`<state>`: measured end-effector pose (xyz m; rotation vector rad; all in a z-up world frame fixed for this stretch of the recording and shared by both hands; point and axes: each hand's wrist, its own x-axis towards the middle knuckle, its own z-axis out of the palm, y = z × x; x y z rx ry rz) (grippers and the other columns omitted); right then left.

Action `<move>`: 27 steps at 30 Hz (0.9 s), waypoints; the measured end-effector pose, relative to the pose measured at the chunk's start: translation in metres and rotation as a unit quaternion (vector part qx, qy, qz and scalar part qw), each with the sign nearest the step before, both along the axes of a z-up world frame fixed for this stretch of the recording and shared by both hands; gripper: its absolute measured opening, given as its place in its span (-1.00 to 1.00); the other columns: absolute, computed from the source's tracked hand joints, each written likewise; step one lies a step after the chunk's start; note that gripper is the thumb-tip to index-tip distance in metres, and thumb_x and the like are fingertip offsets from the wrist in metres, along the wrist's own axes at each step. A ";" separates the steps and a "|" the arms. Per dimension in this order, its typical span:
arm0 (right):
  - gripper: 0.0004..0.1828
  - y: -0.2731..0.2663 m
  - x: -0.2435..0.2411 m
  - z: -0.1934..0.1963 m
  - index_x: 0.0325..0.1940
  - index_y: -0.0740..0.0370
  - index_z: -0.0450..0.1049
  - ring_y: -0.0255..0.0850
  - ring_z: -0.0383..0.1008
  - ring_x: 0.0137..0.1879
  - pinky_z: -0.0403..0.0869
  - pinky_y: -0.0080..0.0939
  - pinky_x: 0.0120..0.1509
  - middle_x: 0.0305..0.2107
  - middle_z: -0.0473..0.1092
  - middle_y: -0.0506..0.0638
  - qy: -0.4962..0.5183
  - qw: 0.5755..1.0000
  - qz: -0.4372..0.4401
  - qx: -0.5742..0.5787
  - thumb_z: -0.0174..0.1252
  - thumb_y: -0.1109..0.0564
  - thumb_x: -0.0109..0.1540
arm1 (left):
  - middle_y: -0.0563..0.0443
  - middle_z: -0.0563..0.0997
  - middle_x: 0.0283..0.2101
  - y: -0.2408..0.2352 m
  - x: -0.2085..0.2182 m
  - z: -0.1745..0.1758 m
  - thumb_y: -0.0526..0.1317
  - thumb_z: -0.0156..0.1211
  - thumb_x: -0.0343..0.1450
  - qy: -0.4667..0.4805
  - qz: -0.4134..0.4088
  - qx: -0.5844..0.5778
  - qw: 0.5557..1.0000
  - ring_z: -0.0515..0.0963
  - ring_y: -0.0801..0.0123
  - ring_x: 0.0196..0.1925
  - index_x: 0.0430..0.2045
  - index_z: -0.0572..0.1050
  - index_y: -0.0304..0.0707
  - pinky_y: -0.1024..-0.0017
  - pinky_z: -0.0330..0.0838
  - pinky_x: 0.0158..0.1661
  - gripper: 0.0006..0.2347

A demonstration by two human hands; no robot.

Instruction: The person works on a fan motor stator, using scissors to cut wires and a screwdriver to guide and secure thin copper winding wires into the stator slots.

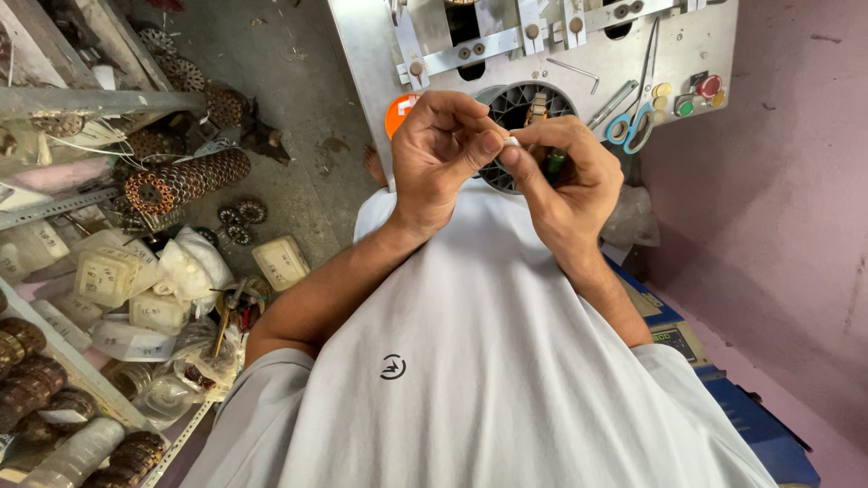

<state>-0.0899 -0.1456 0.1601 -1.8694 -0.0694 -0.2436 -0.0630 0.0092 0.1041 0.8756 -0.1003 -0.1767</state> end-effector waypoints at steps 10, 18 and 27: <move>-0.76 -0.010 0.000 0.008 -0.04 0.34 0.60 -0.28 0.57 -0.15 0.52 -0.33 -0.10 -0.21 0.53 0.07 -0.031 0.991 0.020 -0.132 0.37 0.46 0.24 | 0.00 0.59 -0.11 0.013 0.003 0.012 -0.38 0.29 0.52 -0.106 -0.057 0.193 0.974 0.65 0.47 -0.10 -0.13 0.55 -0.41 0.51 0.58 -0.05 -0.90; -0.79 -0.015 -0.004 -0.008 -0.14 0.31 0.60 -0.23 0.56 -0.20 0.48 -0.34 -0.10 -0.23 0.55 0.02 0.022 0.997 0.021 -0.078 0.42 0.45 0.21 | -0.06 0.66 -0.26 0.020 0.000 -0.005 -0.41 0.30 0.48 0.077 -0.099 0.093 0.988 0.65 0.45 -0.25 -0.20 0.59 -0.48 0.52 0.59 -0.16 -0.91; -0.75 -0.005 -0.003 -0.008 -0.17 0.33 0.51 -0.17 0.57 -0.17 0.55 -0.27 -0.10 -0.23 0.50 0.06 -0.048 0.988 0.062 -0.135 0.46 0.39 0.18 | -0.10 0.65 -0.21 0.028 0.003 -0.004 -0.47 0.33 0.41 0.086 -0.142 0.025 0.986 0.69 0.37 -0.19 -0.26 0.60 -0.49 0.43 0.64 -0.07 -0.91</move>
